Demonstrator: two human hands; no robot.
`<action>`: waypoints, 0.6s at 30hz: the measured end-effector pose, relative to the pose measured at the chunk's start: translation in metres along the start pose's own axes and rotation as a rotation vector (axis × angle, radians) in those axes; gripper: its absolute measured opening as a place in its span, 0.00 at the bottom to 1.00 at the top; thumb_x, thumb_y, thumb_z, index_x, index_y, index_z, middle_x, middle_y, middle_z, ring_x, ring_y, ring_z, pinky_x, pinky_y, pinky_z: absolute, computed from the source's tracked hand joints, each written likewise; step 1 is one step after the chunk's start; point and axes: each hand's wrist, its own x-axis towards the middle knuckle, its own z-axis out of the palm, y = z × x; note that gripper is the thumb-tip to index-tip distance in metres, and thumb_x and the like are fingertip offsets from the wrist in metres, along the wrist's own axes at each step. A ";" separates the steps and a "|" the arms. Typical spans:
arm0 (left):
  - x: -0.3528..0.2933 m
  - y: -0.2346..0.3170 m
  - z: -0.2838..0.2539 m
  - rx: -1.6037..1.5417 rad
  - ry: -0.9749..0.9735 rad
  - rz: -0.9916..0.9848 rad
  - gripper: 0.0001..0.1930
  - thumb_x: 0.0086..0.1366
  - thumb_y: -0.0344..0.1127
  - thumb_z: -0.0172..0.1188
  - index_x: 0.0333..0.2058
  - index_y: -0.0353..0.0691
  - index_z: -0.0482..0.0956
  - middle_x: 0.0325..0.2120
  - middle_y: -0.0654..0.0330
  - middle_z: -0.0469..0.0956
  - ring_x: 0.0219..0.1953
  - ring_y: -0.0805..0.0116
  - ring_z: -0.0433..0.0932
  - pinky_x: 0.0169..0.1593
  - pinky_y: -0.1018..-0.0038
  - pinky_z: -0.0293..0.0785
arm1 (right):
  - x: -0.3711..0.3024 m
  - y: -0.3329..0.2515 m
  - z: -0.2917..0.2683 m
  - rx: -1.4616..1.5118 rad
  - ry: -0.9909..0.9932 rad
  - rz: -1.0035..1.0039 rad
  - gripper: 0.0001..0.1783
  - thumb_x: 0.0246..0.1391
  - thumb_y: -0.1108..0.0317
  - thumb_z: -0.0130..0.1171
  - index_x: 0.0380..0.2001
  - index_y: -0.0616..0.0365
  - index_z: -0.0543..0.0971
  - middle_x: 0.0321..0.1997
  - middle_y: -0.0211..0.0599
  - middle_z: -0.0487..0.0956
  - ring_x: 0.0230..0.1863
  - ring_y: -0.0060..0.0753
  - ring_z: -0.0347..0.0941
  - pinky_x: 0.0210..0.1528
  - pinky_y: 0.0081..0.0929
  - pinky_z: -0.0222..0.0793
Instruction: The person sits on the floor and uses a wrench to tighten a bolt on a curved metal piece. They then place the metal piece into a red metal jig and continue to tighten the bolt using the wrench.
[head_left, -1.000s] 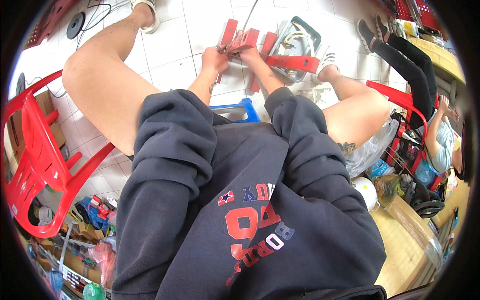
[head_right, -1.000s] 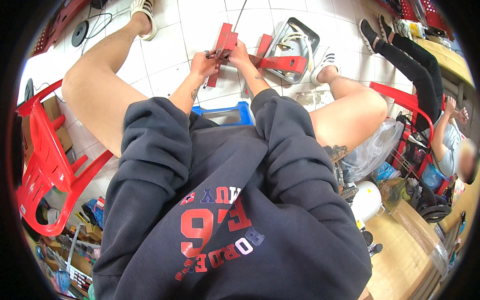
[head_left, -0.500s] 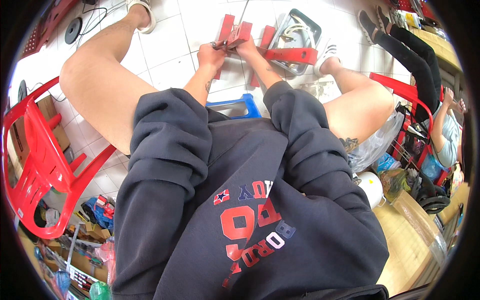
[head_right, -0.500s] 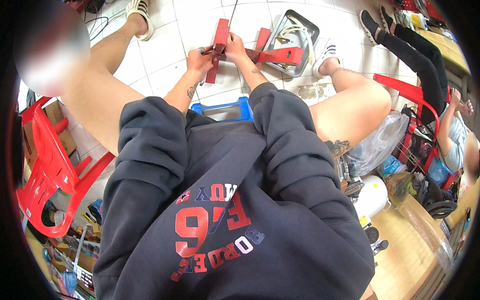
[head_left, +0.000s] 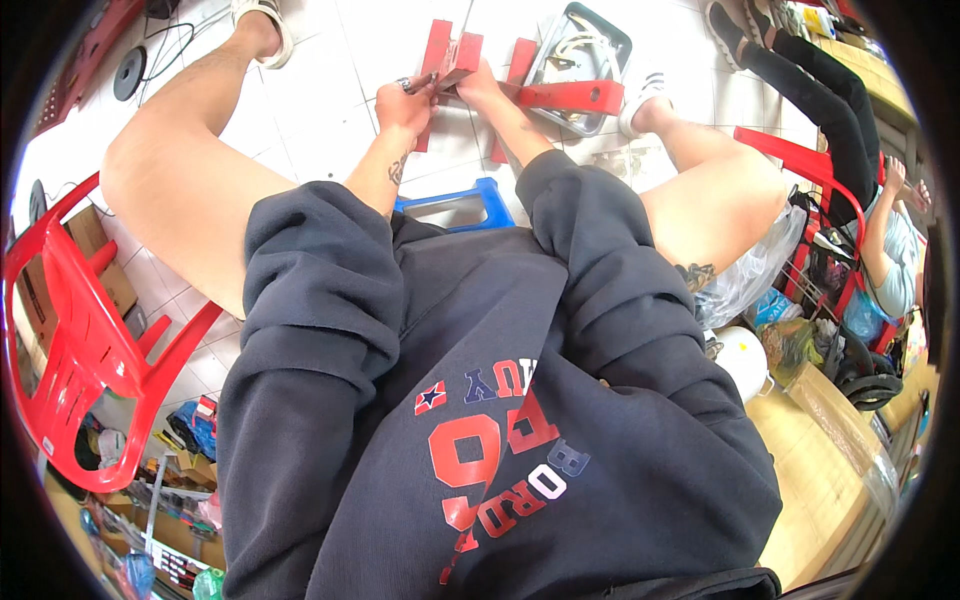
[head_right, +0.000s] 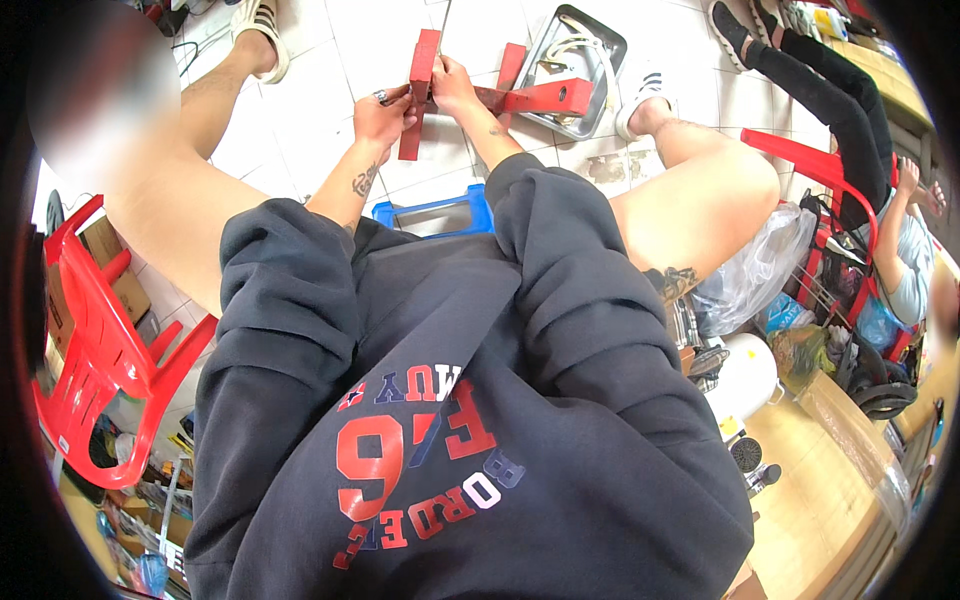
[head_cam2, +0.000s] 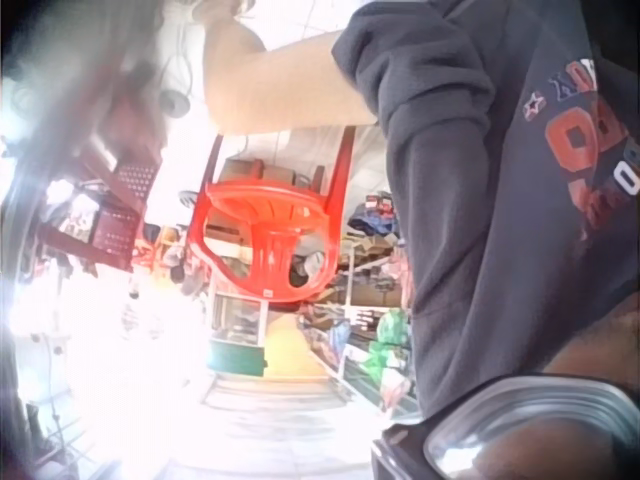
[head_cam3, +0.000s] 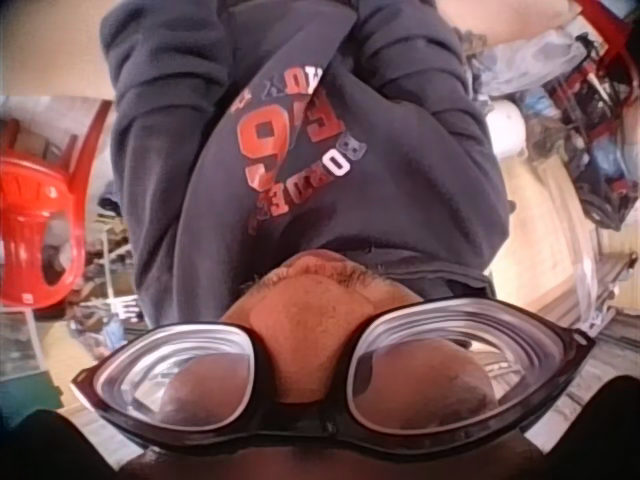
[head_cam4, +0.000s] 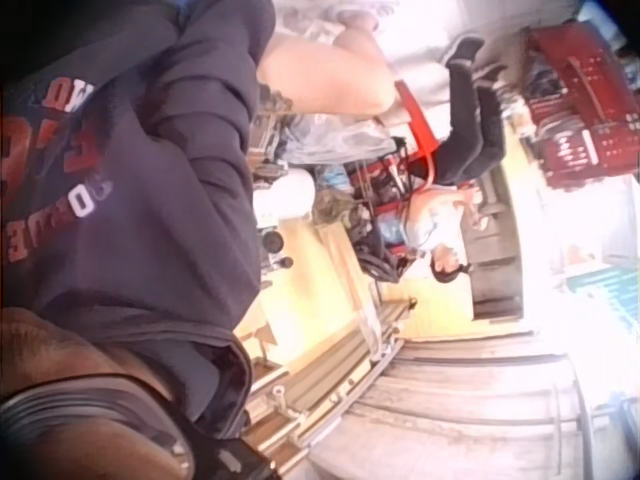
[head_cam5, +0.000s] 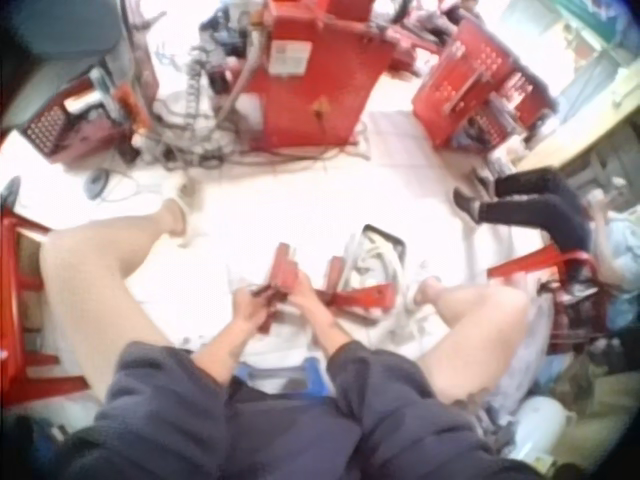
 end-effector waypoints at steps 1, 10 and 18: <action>-0.003 0.000 -0.001 0.011 0.023 0.000 0.09 0.66 0.26 0.58 0.41 0.31 0.84 0.26 0.60 0.82 0.24 0.77 0.76 0.26 0.78 0.74 | -0.004 -0.006 0.004 -0.031 0.023 -0.002 0.27 0.69 0.49 0.43 0.44 0.66 0.77 0.34 0.36 0.80 0.34 0.25 0.73 0.38 0.27 0.71; -0.006 -0.001 0.017 -0.150 0.046 -0.062 0.14 0.67 0.24 0.54 0.49 0.33 0.80 0.34 0.59 0.82 0.25 0.78 0.75 0.27 0.80 0.75 | 0.002 0.006 0.002 0.020 0.045 -0.023 0.29 0.69 0.47 0.43 0.43 0.66 0.77 0.34 0.38 0.80 0.36 0.26 0.73 0.40 0.27 0.71; -0.029 0.008 0.004 0.133 -0.134 -0.122 0.22 0.71 0.31 0.46 0.62 0.39 0.68 0.37 0.60 0.82 0.27 0.76 0.76 0.32 0.76 0.75 | 0.007 0.014 0.003 -0.005 0.090 0.015 0.30 0.69 0.45 0.42 0.40 0.66 0.76 0.33 0.42 0.79 0.34 0.31 0.74 0.40 0.31 0.70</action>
